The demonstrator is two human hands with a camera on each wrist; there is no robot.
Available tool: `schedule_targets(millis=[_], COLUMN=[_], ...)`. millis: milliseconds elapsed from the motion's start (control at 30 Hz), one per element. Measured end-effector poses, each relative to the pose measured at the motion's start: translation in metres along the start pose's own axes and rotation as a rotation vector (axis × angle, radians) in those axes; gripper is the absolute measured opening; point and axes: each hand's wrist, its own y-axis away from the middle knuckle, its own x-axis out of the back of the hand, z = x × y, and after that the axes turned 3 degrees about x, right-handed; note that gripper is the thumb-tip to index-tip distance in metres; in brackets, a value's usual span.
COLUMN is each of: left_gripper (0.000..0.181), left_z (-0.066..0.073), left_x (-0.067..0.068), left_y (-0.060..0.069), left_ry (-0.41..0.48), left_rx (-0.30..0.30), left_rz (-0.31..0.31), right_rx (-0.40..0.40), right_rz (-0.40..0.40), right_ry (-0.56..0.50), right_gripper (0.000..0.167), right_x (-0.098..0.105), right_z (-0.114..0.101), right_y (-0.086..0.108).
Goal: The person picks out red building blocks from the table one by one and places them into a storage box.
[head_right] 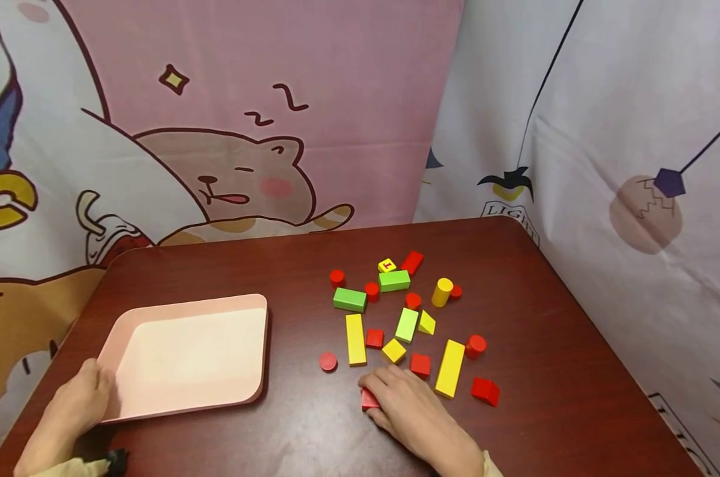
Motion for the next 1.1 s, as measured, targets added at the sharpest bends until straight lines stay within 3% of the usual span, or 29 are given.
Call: schedule_targets(millis=[400, 667, 933, 1100], left_gripper=[0.021, 0.024, 0.023, 0.021], left_z=[-0.003, -0.003, -0.002, -0.003], left_x=[0.000, 0.000, 0.001, -0.002], left_y=[-0.001, 0.002, 0.004, 0.004], left_ry=[0.011, 0.016, 0.022, 0.033], left_rx=[-0.044, -0.017, -0.030, -0.042], left_rz=[0.011, -0.014, 0.031, 0.046], right_rx=[-0.048, -0.011, 0.046, 0.070], right_rz=[-0.076, -0.037, -0.006, -0.017], right_ry=[-0.003, 0.004, 0.005, -0.016], right_gripper=[0.026, 0.025, 0.034, 0.031], right_x=[0.002, 0.006, 0.009, 0.011], right_z=[-0.001, -0.003, -0.009, -0.015], right_y=[-0.004, -0.008, -0.022, -0.032])
